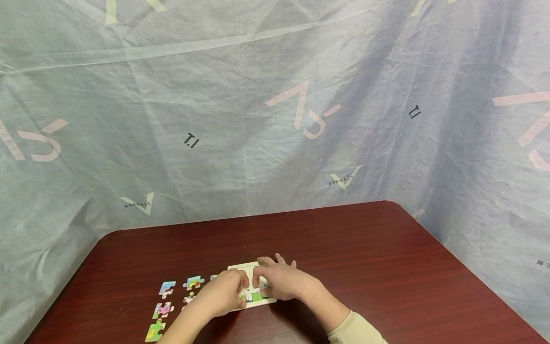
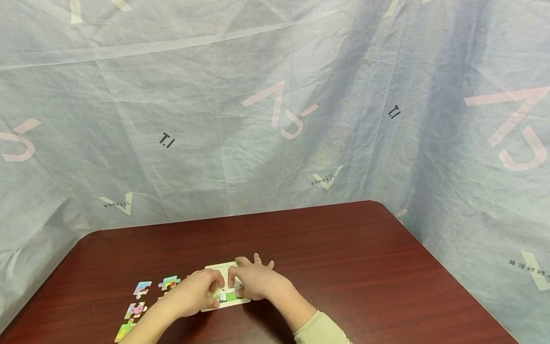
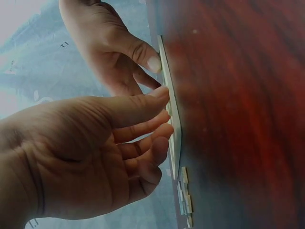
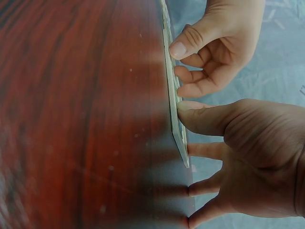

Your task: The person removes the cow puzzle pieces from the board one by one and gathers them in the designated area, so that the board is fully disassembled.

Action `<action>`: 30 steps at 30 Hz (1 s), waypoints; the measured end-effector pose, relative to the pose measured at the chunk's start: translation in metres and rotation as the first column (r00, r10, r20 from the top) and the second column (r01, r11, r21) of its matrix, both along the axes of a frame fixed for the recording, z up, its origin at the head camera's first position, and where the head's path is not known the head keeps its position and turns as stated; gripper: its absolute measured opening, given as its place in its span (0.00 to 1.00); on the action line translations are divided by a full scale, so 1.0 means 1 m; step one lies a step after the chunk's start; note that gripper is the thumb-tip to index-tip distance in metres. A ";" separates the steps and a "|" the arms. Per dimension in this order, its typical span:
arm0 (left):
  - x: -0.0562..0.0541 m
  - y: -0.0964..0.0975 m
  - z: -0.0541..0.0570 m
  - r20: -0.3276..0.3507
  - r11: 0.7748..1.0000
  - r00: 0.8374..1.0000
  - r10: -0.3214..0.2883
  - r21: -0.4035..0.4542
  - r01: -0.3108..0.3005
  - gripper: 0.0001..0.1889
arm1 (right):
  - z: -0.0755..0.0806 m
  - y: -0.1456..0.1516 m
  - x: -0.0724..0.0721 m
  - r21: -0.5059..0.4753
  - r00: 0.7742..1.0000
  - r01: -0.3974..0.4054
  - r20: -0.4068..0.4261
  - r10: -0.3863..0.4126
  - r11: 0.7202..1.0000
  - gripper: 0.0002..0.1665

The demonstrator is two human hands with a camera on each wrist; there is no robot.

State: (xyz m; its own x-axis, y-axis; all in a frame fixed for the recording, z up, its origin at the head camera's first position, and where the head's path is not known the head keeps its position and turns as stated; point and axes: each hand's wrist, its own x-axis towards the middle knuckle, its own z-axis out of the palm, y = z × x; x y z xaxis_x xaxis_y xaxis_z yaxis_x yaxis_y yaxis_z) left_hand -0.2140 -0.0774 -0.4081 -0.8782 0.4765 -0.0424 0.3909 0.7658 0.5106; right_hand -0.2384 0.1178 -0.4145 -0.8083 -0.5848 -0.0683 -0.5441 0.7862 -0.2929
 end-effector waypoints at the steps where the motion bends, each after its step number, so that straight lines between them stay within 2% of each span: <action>1: 0.000 0.000 0.000 0.007 1.000 1.000 0.000 0.010 0.000 0.14 | 0.000 0.000 0.000 0.001 1.000 0.001 0.001 -0.001 1.000 0.13; 11: 0.000 -0.002 -0.001 0.052 0.998 0.998 0.020 0.057 -0.023 0.13 | 0.000 0.000 -0.001 -0.001 1.000 0.006 0.025 -0.006 1.000 0.13; 21: 0.001 -0.002 -0.003 0.038 0.996 0.999 0.023 0.082 -0.026 0.15 | 0.000 0.000 -0.001 0.001 0.999 0.015 0.029 -0.015 1.000 0.14; 30: 0.001 -0.003 -0.007 0.020 0.995 1.000 0.016 0.101 -0.018 0.18 | -0.001 0.001 -0.001 0.015 0.999 0.028 -0.024 -0.028 0.999 0.15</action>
State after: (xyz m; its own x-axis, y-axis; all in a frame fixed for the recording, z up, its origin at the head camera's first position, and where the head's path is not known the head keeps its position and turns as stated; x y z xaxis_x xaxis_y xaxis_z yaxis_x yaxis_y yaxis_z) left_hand -0.2135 -0.0801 -0.4154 -0.8856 0.4643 -0.0116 0.3678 0.7164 0.5929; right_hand -0.2399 0.1193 -0.4157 -0.8260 -0.5607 -0.0574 -0.5283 0.8057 -0.2679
